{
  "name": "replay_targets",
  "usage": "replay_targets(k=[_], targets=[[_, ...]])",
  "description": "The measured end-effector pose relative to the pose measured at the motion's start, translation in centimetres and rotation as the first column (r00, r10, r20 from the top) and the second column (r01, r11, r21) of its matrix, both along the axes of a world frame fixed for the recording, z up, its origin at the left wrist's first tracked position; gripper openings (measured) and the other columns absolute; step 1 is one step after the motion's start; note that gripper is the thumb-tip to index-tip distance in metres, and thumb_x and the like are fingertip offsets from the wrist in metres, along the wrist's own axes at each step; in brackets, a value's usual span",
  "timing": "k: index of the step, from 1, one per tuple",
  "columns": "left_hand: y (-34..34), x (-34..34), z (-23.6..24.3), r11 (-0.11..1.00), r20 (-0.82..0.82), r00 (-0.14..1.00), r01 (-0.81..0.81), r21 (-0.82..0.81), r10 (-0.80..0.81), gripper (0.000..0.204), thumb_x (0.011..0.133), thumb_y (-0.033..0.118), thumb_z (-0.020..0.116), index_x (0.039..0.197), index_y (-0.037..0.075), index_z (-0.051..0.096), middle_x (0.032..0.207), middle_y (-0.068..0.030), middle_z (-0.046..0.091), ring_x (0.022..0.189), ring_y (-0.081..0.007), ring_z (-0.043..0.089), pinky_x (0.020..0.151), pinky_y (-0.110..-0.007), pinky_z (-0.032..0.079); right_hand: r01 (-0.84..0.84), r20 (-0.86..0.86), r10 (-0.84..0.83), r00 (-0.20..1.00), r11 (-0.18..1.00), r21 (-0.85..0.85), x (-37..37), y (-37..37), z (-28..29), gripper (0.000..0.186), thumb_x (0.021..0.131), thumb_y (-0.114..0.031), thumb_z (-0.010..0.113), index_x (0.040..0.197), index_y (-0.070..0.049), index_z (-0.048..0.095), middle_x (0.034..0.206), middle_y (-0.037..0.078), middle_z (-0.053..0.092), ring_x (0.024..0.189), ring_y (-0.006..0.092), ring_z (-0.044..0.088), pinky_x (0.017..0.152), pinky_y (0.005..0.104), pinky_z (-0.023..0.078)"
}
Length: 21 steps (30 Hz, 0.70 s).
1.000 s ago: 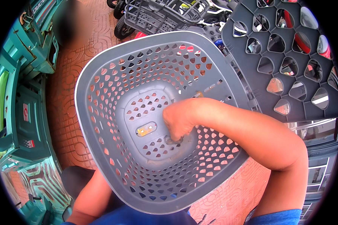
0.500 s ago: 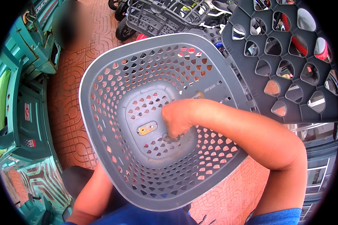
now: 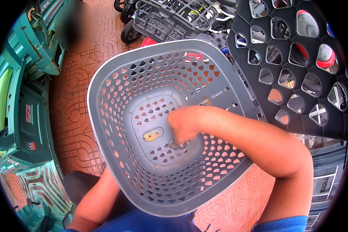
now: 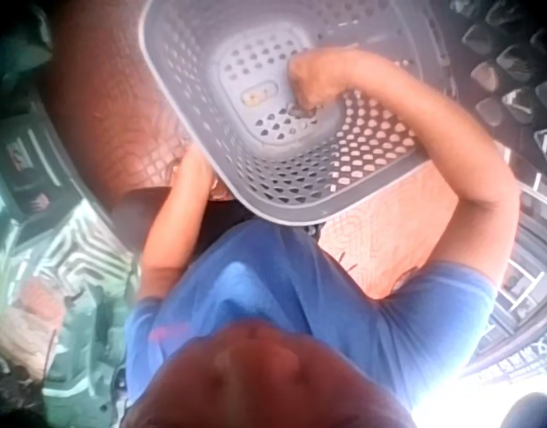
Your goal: The person removes a grey plastic basket from the front of a red electric scooter. They use a small metal tool to scrape the inside of the basket and then use a red power drill to work on the basket's mounting area. Finally, the person handles a small metal component and walks away from the scooter.
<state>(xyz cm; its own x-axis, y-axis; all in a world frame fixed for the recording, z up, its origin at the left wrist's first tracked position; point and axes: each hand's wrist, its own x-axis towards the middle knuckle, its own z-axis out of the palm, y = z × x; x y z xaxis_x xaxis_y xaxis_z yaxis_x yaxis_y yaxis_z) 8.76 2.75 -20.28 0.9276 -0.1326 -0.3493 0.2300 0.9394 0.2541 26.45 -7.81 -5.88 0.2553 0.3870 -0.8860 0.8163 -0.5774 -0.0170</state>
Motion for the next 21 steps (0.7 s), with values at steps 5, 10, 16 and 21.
replay_targets(k=[5, 10, 16, 21], targets=[[0.0, -0.3, 0.5, 1.0, -0.003, 1.0, -0.002, 0.005, 0.002, 0.088, 0.092, 0.077, 0.042, 0.147, 0.01, 0.044, 0.14, -0.0133, 0.055, 0.124, -0.0276, 0.058, 0.102, -0.046, 0.051, 0.023, -0.038, -0.026, 0.999, 0.997, -0.071, -0.5, 0.1, -0.2, 0.022, 0.075, -0.019, 0.076, 0.09, -0.004, 0.078, 0.084, 0.008, 0.076, 0.08, 0.0219, 0.071, 0.073, 0.0376, 0.056], [-0.2, -0.6, 0.4, 1.0, -0.007, 1.0, -0.008, -0.007, 0.008, 0.089, 0.091, 0.079, 0.042, 0.148, 0.01, 0.044, 0.141, -0.0135, 0.054, 0.125, -0.0277, 0.058, 0.103, -0.046, 0.051, 0.037, -0.046, -0.041, 0.998, 0.996, -0.078, -0.8, 0.5, 0.3, 0.022, 0.075, -0.018, 0.075, 0.093, -0.004, 0.078, 0.086, 0.008, 0.076, 0.082, 0.022, 0.071, 0.074, 0.0366, 0.055], [-0.4, -0.8, 0.2, 1.0, -0.01, 1.0, -0.006, -0.022, 0.005, 0.091, 0.09, 0.08, 0.042, 0.149, 0.01, 0.043, 0.142, -0.0136, 0.054, 0.126, -0.0278, 0.057, 0.104, -0.047, 0.051, -0.014, -0.015, 0.014, 1.0, 0.998, -0.066, -0.7, 0.4, 0.0, 0.019, 0.079, -0.018, 0.073, 0.091, -0.004, 0.077, 0.088, 0.011, 0.075, 0.084, 0.0264, 0.071, 0.078, 0.0392, 0.055], [-0.1, -1.1, 0.3, 1.0, -0.017, 1.0, -0.021, -0.023, 0.021, 0.093, 0.09, 0.081, 0.041, 0.15, 0.01, 0.043, 0.144, -0.0137, 0.053, 0.127, -0.028, 0.057, 0.105, -0.047, 0.05, -0.128, 0.088, 0.128, 0.988, 0.992, -0.004, -2.3, 2.2, 1.3, 0.017, 0.083, -0.016, 0.068, 0.09, -0.004, 0.077, 0.087, 0.015, 0.074, 0.085, 0.0308, 0.071, 0.08, 0.0408, 0.055]])
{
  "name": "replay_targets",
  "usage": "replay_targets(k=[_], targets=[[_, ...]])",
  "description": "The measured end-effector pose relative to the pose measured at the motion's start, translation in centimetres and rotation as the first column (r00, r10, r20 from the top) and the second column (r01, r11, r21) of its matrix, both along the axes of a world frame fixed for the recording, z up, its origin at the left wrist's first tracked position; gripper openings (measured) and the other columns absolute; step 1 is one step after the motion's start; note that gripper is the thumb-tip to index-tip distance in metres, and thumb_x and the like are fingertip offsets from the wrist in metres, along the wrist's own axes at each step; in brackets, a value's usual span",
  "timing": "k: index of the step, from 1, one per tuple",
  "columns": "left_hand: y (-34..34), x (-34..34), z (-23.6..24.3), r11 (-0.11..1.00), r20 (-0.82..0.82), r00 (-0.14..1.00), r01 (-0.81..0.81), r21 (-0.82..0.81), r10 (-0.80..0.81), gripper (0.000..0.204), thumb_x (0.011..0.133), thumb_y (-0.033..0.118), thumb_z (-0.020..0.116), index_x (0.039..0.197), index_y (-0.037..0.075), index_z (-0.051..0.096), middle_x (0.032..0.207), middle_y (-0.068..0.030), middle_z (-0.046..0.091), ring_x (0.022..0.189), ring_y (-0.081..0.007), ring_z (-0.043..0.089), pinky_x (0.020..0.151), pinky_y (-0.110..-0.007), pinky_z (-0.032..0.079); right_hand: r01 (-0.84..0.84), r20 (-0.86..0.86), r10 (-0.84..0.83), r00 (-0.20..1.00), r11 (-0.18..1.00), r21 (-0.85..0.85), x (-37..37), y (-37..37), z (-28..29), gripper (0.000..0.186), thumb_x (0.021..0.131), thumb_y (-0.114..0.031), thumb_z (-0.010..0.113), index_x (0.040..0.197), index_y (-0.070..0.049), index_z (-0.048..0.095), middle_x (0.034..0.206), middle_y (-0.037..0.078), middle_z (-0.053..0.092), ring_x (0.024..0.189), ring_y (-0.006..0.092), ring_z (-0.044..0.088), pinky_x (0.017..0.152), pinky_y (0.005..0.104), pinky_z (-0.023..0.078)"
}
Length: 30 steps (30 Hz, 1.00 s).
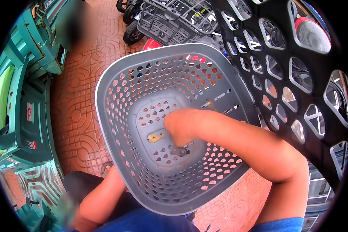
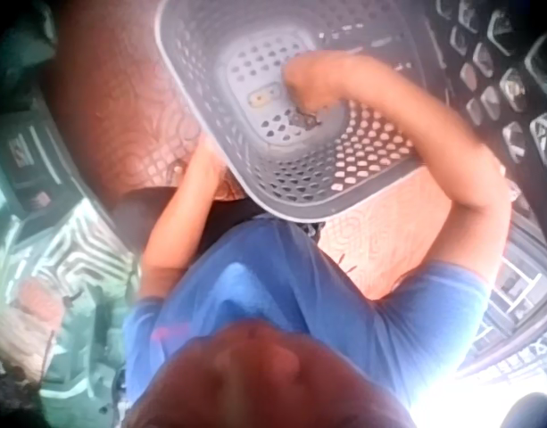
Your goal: The person removes a grey plastic basket from the front of a red electric scooter. They use a small metal tool to scrape the inside of the basket and then use a red power drill to work on the basket's mounting area. Finally, the person handles a small metal component and walks away from the scooter.
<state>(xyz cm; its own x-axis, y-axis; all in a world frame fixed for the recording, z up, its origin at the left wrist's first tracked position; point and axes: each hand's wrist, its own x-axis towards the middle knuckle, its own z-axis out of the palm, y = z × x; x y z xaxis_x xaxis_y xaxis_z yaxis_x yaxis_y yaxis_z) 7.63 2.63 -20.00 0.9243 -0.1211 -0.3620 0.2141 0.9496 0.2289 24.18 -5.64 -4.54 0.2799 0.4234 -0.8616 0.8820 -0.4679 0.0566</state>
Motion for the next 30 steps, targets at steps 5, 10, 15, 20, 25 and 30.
replay_targets(k=[5, 10, 15, 20, 25, 30], targets=[[0.1, 0.0, -0.2, 1.0, -0.005, 1.0, -0.021, -0.011, 0.021, 0.095, 0.089, 0.083, 0.041, 0.15, 0.01, 0.042, 0.145, -0.0138, 0.053, 0.128, -0.0281, 0.057, 0.106, -0.047, 0.05, 0.177, -0.01, -0.178, 0.984, 0.972, 0.156, 0.6, 0.3, -0.2, 0.014, 0.083, -0.012, 0.072, 0.093, -0.004, 0.078, 0.087, 0.012, 0.076, 0.084, 0.026, 0.073, 0.079, 0.037, 0.057], [0.0, -0.2, 0.0, 0.999, -0.007, 0.999, -0.039, -0.011, 0.039, 0.097, 0.088, 0.084, 0.041, 0.151, 0.011, 0.041, 0.146, -0.0139, 0.052, 0.129, -0.0282, 0.056, 0.107, -0.048, 0.049, 0.324, -0.169, -0.285, 0.944, 0.901, 0.289, 0.6, 0.1, -0.2, 0.023, 0.081, -0.005, 0.075, 0.103, -0.004, 0.079, 0.091, 0.011, 0.078, 0.084, 0.0219, 0.074, 0.08, 0.0331, 0.058], [-0.1, 0.4, 0.5, 0.999, 0.04, 0.998, -0.051, -0.004, 0.051, 0.098, 0.088, 0.085, 0.04, 0.152, 0.011, 0.041, 0.147, -0.014, 0.051, 0.131, -0.0283, 0.056, 0.108, -0.048, 0.049, 0.343, -0.192, -0.292, 0.937, 0.872, 0.348, 1.0, -0.3, -1.6, 0.024, 0.084, -0.004, 0.072, 0.106, -0.003, 0.079, 0.094, 0.013, 0.078, 0.084, 0.0208, 0.075, 0.08, 0.0329, 0.058], [-0.1, 1.2, 1.2, 0.997, 0.101, 0.992, -0.078, -0.009, 0.079, 0.1, 0.087, 0.086, 0.04, 0.153, 0.011, 0.04, 0.148, -0.0141, 0.051, 0.132, -0.0284, 0.055, 0.109, -0.048, 0.048, 0.358, -0.219, -0.298, 0.929, 0.874, 0.329, 0.7, 0.1, -0.4, 0.026, 0.085, -0.003, 0.07, 0.109, -0.001, 0.077, 0.094, 0.013, 0.078, 0.084, 0.0204, 0.075, 0.077, 0.0323, 0.059], [-0.3, 1.1, 1.0, 0.995, 0.105, 0.99, -0.098, -0.013, 0.099, 0.102, 0.086, 0.088, 0.04, 0.153, 0.011, 0.04, 0.149, -0.0142, 0.05, 0.133, -0.0285, 0.055, 0.11, -0.049, 0.048, 0.434, -0.275, -0.365, 0.89, 0.862, 0.261, 0.8, -0.1, -0.5, 0.027, 0.085, -0.001, 0.069, 0.111, 0.003, 0.075, 0.093, 0.014, 0.077, 0.079, 0.0182, 0.075, 0.075, 0.0301, 0.059], [-0.3, 1.1, 1.0, 0.992, 0.111, 0.986, -0.126, -0.02, 0.127, 0.103, 0.086, 0.089, 0.039, 0.154, 0.011, 0.039, 0.15, -0.0143, 0.05, 0.134, -0.0286, 0.054, 0.111, -0.049, 0.048, 0.433, -0.254, -0.371, 0.893, 0.861, 0.267, 0.7, 0.1, -0.7, 0.029, 0.084, 0.0, 0.069, 0.112, 0.004, 0.075, 0.092, 0.015, 0.078, 0.08, 0.0181, 0.075, 0.075, 0.03, 0.06]])
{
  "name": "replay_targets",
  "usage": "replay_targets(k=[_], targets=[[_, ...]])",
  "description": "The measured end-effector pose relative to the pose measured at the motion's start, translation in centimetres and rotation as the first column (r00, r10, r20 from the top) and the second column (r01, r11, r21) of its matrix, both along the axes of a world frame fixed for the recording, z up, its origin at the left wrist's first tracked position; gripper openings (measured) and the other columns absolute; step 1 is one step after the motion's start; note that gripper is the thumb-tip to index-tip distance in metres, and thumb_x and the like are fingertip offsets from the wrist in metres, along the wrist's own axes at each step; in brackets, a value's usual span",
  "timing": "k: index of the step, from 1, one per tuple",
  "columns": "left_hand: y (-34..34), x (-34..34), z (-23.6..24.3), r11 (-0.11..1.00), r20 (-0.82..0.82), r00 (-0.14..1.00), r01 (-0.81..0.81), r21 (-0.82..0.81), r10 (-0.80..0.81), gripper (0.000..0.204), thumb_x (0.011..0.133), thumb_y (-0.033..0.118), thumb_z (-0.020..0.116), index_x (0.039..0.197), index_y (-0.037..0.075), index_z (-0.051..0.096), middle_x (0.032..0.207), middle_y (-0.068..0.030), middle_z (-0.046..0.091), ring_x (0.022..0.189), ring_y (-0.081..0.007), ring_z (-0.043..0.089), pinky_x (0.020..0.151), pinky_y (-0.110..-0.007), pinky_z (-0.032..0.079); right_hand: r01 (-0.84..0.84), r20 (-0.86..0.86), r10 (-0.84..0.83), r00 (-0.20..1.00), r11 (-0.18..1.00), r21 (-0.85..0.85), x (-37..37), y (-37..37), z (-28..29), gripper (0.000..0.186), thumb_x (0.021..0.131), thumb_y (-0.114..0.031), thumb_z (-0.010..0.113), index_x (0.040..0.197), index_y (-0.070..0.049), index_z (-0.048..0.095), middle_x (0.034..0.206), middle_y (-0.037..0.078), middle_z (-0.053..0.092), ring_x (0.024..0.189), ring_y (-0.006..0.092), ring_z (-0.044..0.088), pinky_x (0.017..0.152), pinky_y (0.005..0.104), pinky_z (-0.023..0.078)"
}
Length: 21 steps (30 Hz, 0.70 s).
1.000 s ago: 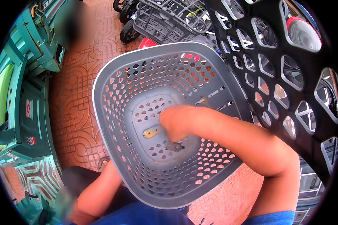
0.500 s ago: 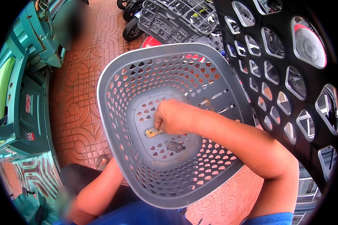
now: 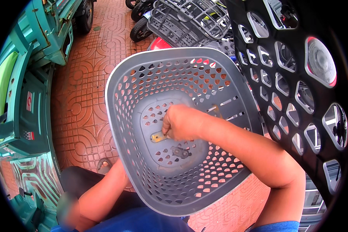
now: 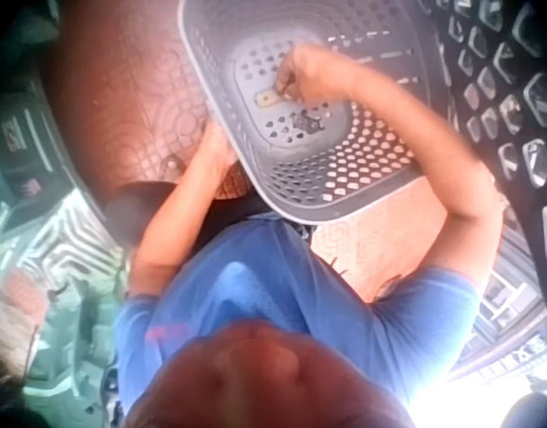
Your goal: The person removes a grey plastic basket from the front of a red electric scooter. They use a small metal tool to scrape the inside of the basket and then use a red power drill to work on the basket's mounting area. Finally, the person handles a small metal component and walks away from the scooter.
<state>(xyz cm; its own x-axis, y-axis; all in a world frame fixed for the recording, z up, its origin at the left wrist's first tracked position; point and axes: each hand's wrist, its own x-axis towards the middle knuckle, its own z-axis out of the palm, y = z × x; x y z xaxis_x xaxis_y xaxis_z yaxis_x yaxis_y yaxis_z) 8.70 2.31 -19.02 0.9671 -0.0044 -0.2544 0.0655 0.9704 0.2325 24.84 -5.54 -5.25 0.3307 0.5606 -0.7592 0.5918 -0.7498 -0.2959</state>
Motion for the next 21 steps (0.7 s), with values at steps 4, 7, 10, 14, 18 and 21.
replay_targets(k=[4, 7, 10, 14, 18, 21], targets=[[0.0, -0.1, 0.0, 1.0, -0.013, 1.0, 0.005, 0.027, -0.004, 0.109, 0.083, 0.092, 0.038, 0.156, 0.012, 0.036, 0.152, -0.0141, 0.048, 0.136, -0.0284, 0.052, 0.112, -0.05, 0.046, 0.004, 0.029, -0.004, 1.0, 1.0, 0.004, 0.0, 0.1, -0.1, 0.028, 0.084, -0.001, 0.07, 0.11, 0.003, 0.076, 0.093, 0.015, 0.078, 0.08, 0.0187, 0.075, 0.077, 0.0306, 0.06], [0.0, -0.2, -0.1, 0.999, -0.016, 1.0, 0.017, 0.041, -0.016, 0.11, 0.082, 0.093, 0.037, 0.157, 0.013, 0.035, 0.153, -0.014, 0.047, 0.138, -0.0284, 0.051, 0.113, -0.05, 0.046, -0.011, 0.052, 0.011, 0.999, 1.0, 0.012, -0.1, 0.0, -0.1, 0.026, 0.083, -0.002, 0.07, 0.108, 0.002, 0.077, 0.093, 0.015, 0.078, 0.08, 0.0194, 0.075, 0.078, 0.0309, 0.059], [0.0, -0.2, 0.0, 0.999, -0.013, 1.0, 0.016, 0.048, -0.016, 0.11, 0.082, 0.093, 0.037, 0.158, 0.013, 0.035, 0.154, -0.0141, 0.047, 0.138, -0.0285, 0.05, 0.113, -0.05, 0.045, -0.072, 0.09, 0.067, 0.994, 0.996, 0.059, 0.1, -0.4, -1.1, 0.026, 0.082, -0.002, 0.071, 0.107, 0.0, 0.078, 0.093, 0.015, 0.078, 0.081, 0.0208, 0.076, 0.079, 0.0312, 0.059], [0.2, -0.3, 0.6, 0.998, -0.014, 1.0, 0.013, 0.064, -0.012, 0.109, 0.084, 0.093, 0.035, 0.158, 0.013, 0.034, 0.155, -0.0141, 0.046, 0.139, -0.0288, 0.049, 0.115, -0.05, 0.043, -0.12, 0.145, 0.104, 0.984, 0.987, 0.104, -0.2, -0.7, -1.6, 0.022, 0.081, -0.003, 0.072, 0.102, -0.005, 0.08, 0.094, 0.014, 0.077, 0.085, 0.0259, 0.075, 0.079, 0.0357, 0.059], [0.3, -0.6, 0.1, 0.994, -0.08, 0.991, 0.107, 0.034, -0.104, 0.108, 0.085, 0.092, 0.035, 0.158, 0.013, 0.033, 0.156, -0.0135, 0.044, 0.14, -0.0288, 0.048, 0.116, -0.05, 0.042, -0.125, 0.168, 0.109, 0.98, 0.988, 0.086, -0.7, -0.4, -1.4, 0.018, 0.08, -0.004, 0.073, 0.097, -0.006, 0.08, 0.091, 0.015, 0.076, 0.085, 0.0284, 0.074, 0.078, 0.0383, 0.059], [0.4, -0.7, 0.5, 0.993, -0.08, 0.993, 0.097, 0.062, -0.092, 0.108, 0.085, 0.091, 0.035, 0.159, 0.013, 0.033, 0.157, -0.0131, 0.044, 0.141, -0.0287, 0.047, 0.116, -0.05, 0.041, -0.099, 0.179, 0.084, 0.98, 0.992, 0.078, -1.0, -0.3, -1.4, 0.016, 0.08, -0.004, 0.074, 0.095, -0.005, 0.079, 0.089, 0.016, 0.075, 0.084, 0.0297, 0.074, 0.076, 0.0392, 0.058]])
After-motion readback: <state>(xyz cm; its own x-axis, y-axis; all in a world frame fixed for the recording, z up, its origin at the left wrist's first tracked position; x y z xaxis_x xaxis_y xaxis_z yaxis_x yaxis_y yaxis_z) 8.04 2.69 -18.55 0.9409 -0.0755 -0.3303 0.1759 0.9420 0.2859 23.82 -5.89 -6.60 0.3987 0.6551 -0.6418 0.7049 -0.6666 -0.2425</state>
